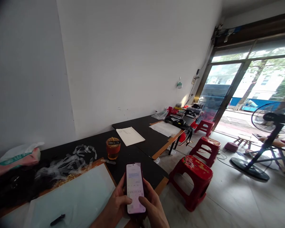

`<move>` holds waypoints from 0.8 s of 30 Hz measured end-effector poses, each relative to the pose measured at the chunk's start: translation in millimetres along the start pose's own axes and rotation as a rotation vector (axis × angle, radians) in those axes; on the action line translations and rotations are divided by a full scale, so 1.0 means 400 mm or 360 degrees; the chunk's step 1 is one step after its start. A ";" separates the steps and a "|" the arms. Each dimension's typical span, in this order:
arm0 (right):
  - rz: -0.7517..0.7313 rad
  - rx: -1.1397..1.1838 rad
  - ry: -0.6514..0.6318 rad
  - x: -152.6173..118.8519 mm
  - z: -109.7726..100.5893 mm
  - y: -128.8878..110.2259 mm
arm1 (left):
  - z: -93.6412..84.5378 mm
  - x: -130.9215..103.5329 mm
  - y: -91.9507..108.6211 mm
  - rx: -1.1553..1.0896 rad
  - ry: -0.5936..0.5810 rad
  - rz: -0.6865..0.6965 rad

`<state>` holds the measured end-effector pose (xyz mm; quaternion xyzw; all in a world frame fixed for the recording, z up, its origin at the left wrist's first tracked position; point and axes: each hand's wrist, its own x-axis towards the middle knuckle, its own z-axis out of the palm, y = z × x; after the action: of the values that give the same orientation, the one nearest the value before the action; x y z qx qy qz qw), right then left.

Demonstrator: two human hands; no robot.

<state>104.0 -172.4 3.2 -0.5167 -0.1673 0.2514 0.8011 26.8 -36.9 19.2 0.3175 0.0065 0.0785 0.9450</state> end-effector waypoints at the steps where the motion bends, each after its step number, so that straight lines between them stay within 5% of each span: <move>1: 0.0006 0.0017 -0.0009 0.001 -0.002 0.000 | 0.002 -0.002 0.001 0.0014 0.0014 -0.0014; 12: 0.0044 0.0050 0.0008 0.000 -0.002 -0.005 | -0.007 0.003 -0.002 -0.0036 0.0029 -0.0005; 20: -0.0134 -0.0441 0.0158 0.002 0.018 -0.005 | -0.009 0.009 -0.006 -0.0032 0.0006 0.0011; 24: -0.0092 -0.0281 0.0076 0.000 0.011 -0.008 | -0.013 0.012 -0.009 -0.0009 0.0017 0.0014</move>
<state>102.4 -170.3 7.8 -0.5861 -0.1845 0.1999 0.7632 31.6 -36.0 13.2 0.3145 0.0100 0.0842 0.9455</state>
